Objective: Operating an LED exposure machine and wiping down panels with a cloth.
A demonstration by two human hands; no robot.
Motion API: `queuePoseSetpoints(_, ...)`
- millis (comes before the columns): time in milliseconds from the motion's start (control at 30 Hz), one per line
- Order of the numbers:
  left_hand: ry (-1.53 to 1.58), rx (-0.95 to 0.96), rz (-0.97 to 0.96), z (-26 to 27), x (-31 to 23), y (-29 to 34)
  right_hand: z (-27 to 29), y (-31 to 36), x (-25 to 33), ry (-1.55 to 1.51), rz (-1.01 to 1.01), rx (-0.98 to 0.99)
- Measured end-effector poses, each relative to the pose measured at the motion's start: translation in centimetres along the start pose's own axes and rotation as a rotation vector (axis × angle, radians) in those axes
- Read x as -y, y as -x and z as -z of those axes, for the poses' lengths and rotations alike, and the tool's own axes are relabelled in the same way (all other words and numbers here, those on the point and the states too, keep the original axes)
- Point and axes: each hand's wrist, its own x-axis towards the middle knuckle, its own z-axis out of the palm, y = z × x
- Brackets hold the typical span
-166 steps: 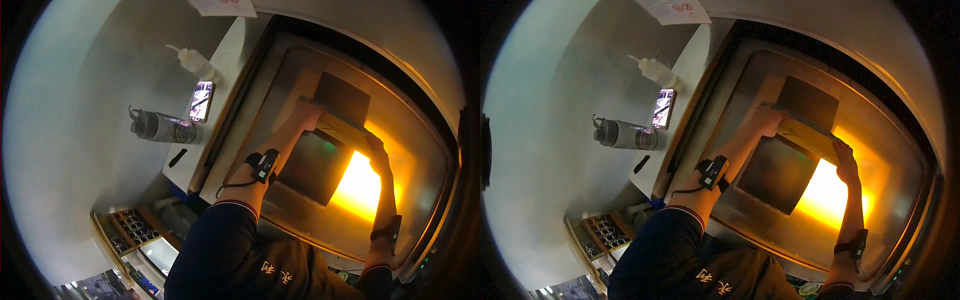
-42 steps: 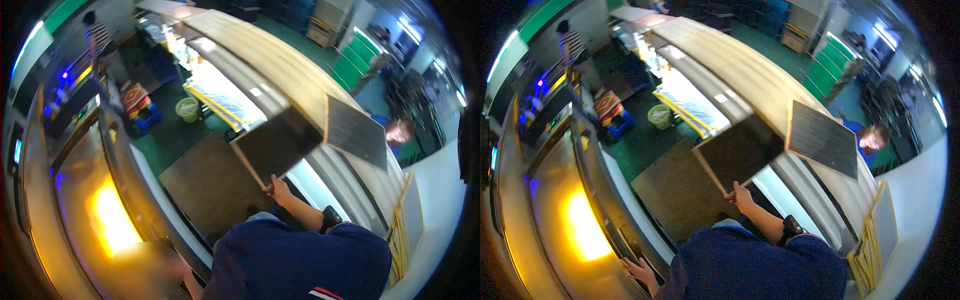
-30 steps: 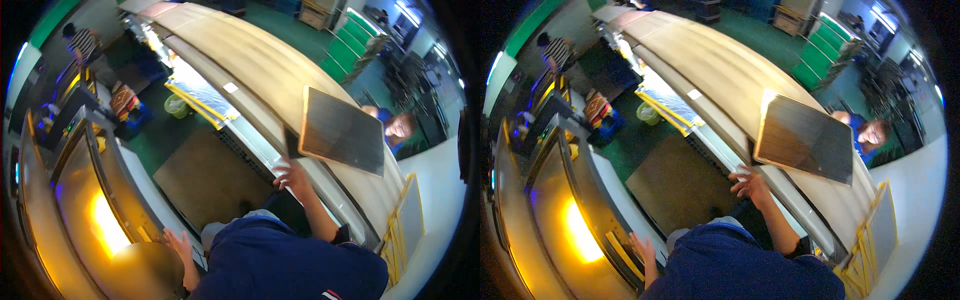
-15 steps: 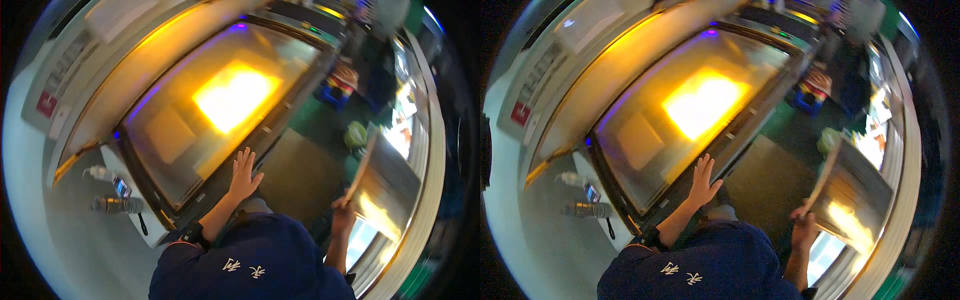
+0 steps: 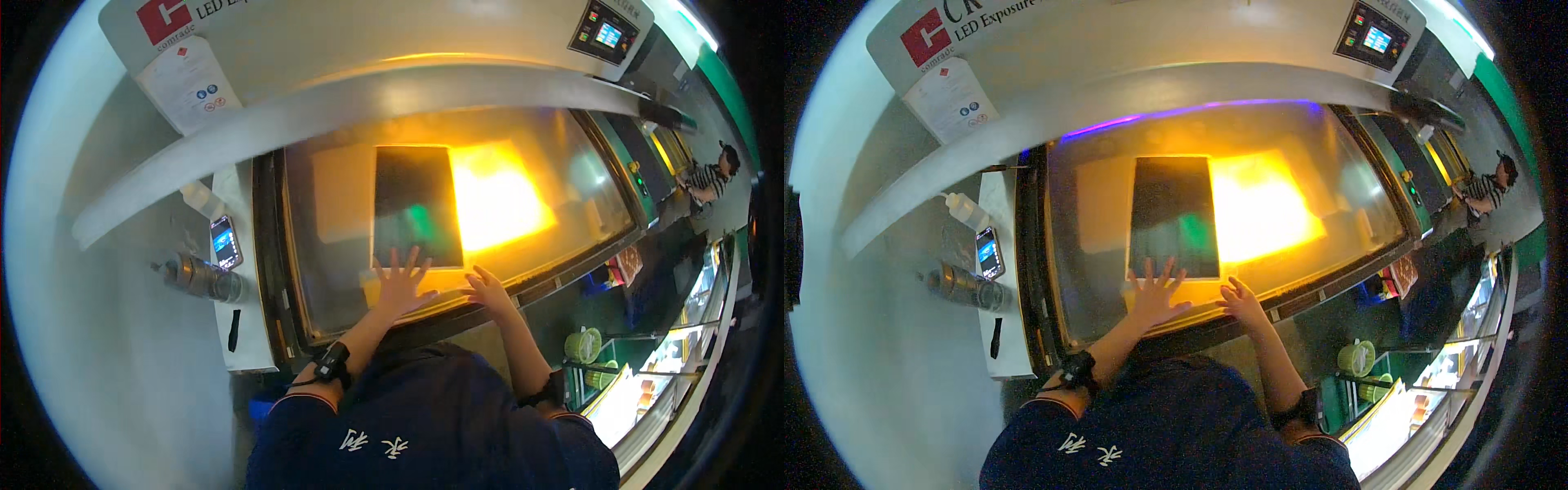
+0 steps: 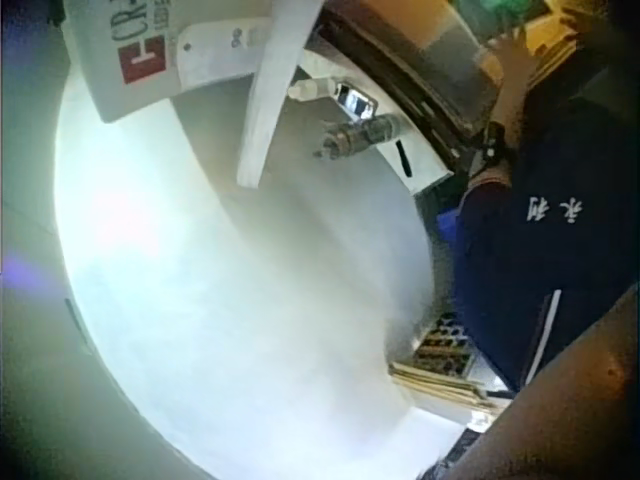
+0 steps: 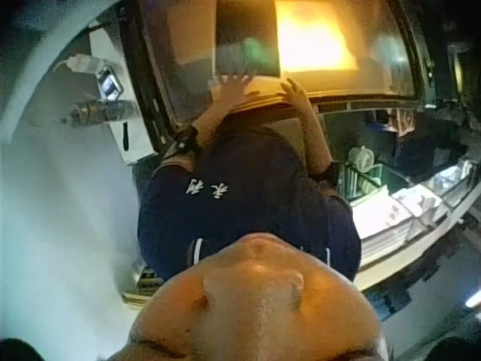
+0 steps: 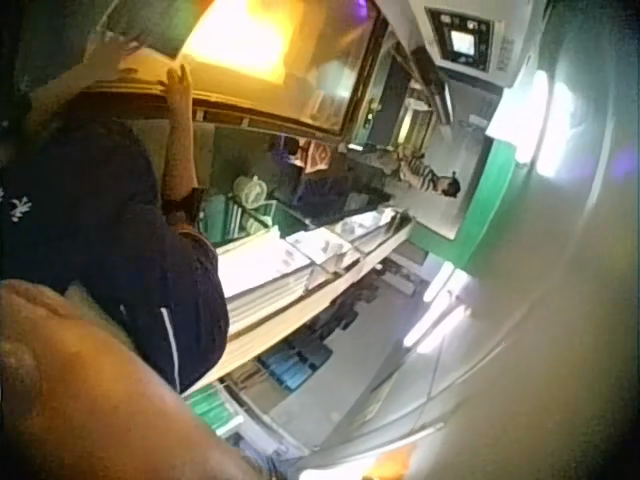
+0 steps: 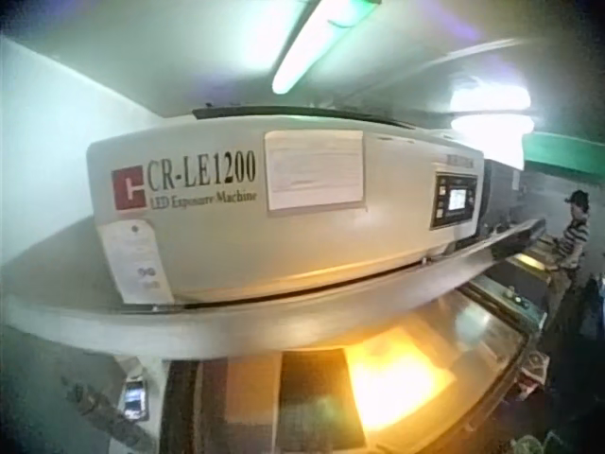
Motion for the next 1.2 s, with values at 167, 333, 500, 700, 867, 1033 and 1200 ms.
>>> queuePoseSetpoints(167, -0.109, -0.112, 0.225, -1.5, 4.4, -2.3, 6.8, 3.3, 10.3, 0.79, 0.803, -0.445)
queuePoseSetpoints(333, -0.143, -0.09, 0.264, -1.2, 5.1, -4.9, 14.7, 11.7, 30.0, 0.815, 1.487, -1.087)
queuePoseSetpoints(500, -0.169, 0.011, 0.255, -1.3, 3.4, -6.7, 19.6, 12.8, 36.0, 0.913, 1.361, -0.902)
queuePoseSetpoints(700, -0.163, -0.155, 0.287, -1.1, 3.7, -4.6, 18.6, 13.0, 29.1, 1.108, 1.408, -0.882)
queuePoseSetpoints(867, 0.186, 0.103, 0.418, -1.0, -2.5, -1.7, 19.4, 14.3, 18.4, 1.217, 1.248, -0.893)
queuePoseSetpoints(1033, 0.375, 0.002, 0.034, -2.7, -14.0, 3.9, 19.8, 14.6, 11.4, 1.275, 1.018, -0.545)
queuePoseSetpoints(1200, 0.837, 0.298, -0.417, -2.7, -19.9, 6.4, 19.8, 7.8, 0.1, 1.676, 0.41, -0.074)
